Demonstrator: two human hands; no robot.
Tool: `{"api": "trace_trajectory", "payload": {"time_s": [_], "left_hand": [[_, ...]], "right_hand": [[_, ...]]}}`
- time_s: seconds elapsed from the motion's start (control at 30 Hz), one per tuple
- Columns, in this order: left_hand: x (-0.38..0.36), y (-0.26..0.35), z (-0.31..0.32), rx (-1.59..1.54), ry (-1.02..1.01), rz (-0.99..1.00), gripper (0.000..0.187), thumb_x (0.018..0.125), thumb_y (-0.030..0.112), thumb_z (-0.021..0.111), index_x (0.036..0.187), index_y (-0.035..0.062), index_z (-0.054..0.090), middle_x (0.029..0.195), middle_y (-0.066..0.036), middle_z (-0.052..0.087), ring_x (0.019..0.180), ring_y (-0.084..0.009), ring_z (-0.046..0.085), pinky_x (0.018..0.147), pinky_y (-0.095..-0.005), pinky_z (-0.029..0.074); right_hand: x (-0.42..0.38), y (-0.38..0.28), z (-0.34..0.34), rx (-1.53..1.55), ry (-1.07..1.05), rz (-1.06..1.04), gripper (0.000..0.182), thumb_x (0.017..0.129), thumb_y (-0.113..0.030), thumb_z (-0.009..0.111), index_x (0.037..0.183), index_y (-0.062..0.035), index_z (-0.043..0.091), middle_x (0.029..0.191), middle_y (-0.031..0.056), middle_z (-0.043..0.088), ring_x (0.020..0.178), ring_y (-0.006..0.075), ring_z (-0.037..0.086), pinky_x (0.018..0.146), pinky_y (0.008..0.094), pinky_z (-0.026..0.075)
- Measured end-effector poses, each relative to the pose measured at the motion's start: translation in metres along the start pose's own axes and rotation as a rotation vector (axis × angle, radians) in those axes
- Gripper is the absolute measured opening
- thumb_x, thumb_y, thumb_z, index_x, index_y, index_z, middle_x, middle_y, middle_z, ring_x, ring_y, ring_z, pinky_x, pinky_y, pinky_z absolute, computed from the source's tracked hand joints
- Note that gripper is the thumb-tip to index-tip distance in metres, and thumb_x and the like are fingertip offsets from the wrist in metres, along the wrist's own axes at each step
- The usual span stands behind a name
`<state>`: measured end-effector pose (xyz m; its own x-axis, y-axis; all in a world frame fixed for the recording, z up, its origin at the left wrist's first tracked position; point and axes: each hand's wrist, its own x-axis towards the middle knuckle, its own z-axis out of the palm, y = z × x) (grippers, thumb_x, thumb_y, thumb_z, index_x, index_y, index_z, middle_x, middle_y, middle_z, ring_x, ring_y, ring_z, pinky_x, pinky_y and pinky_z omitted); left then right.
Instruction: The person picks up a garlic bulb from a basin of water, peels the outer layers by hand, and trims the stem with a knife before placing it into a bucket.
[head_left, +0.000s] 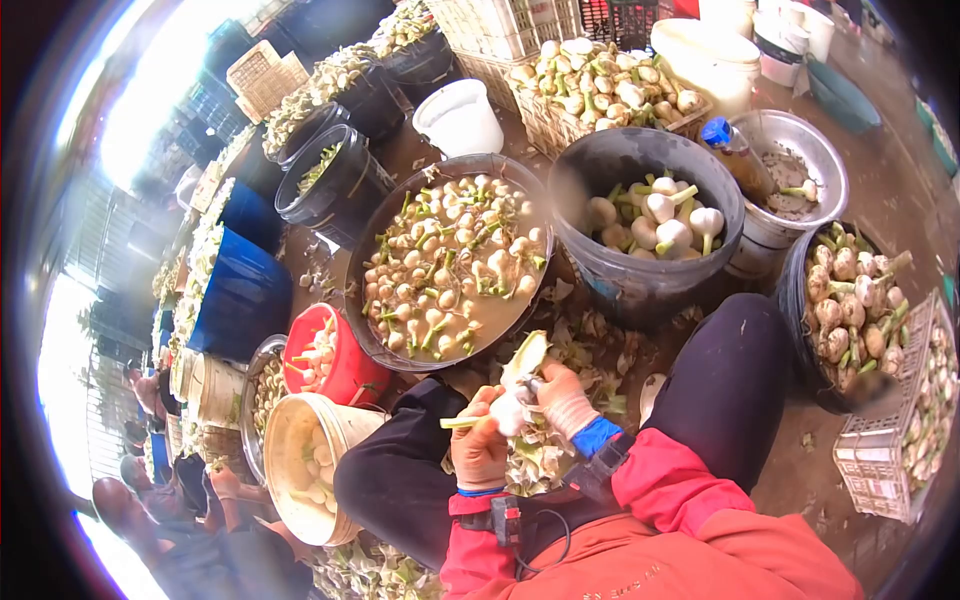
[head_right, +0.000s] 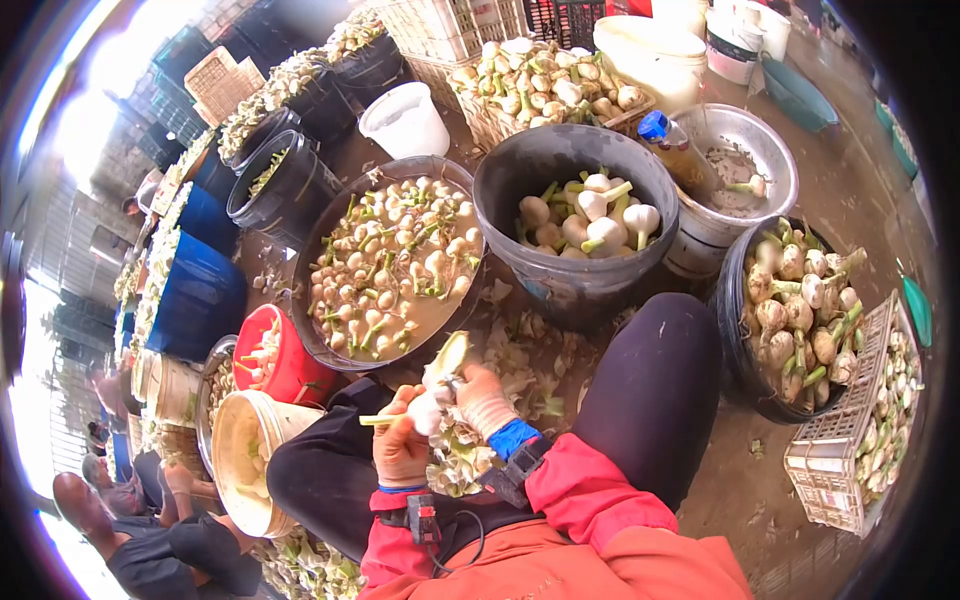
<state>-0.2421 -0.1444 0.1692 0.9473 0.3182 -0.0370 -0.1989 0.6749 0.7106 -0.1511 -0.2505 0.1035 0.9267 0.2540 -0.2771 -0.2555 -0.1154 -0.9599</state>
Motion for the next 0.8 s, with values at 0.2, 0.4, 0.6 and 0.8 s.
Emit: {"api": "trace_trajectory", "payload": {"time_s": [0.2, 0.4, 0.6, 0.8], "left_hand": [[0.003, 0.015, 0.012, -0.375, 0.013, 0.012, 0.025, 0.086, 0.022, 0.063, 0.109, 0.0141, 0.060, 0.115, -0.011, 0.060, 0.111, -0.0323, 0.055, 0.091, -0.0490, 0.049], [0.034, -0.019, -0.064, 0.186, 0.351, -0.094, 0.028, 0.090, 0.027, 0.057, 0.105, 0.0045, 0.057, 0.102, -0.012, 0.062, 0.092, -0.0317, 0.060, 0.080, -0.0427, 0.053], [0.113, -0.025, 0.095, -0.218, 0.067, -0.407, 0.040, 0.087, 0.027, 0.062, 0.119, 0.0037, 0.050, 0.110, -0.012, 0.060, 0.101, -0.0231, 0.057, 0.086, -0.0378, 0.049], [0.163, -0.014, 0.086, 0.621, -0.136, -0.359, 0.045, 0.086, 0.026, 0.064, 0.121, -0.0005, 0.055, 0.116, -0.011, 0.059, 0.099, -0.0202, 0.058, 0.084, -0.0322, 0.048]], "right_hand": [[0.000, 0.002, -0.004, -0.507, -0.309, 0.035, 0.035, 0.076, -0.003, 0.053, 0.110, -0.0050, 0.060, 0.098, 0.0169, 0.065, 0.089, 0.0273, 0.063, 0.078, 0.0349, 0.049], [-0.023, -0.019, -0.010, -0.656, -0.725, 0.016, 0.034, 0.078, -0.017, 0.051, 0.108, -0.0090, 0.062, 0.097, 0.0174, 0.064, 0.092, 0.0328, 0.061, 0.080, 0.0369, 0.048], [-0.023, -0.026, -0.013, -0.484, -0.365, 0.271, 0.027, 0.079, -0.022, 0.054, 0.099, -0.0047, 0.062, 0.094, 0.0218, 0.063, 0.089, 0.0372, 0.061, 0.078, 0.0403, 0.047], [-0.007, 0.027, 0.004, -0.050, -0.271, 0.144, 0.029, 0.080, -0.011, 0.056, 0.108, -0.0093, 0.063, 0.091, 0.0169, 0.066, 0.082, 0.0265, 0.064, 0.073, 0.0345, 0.049]]}}
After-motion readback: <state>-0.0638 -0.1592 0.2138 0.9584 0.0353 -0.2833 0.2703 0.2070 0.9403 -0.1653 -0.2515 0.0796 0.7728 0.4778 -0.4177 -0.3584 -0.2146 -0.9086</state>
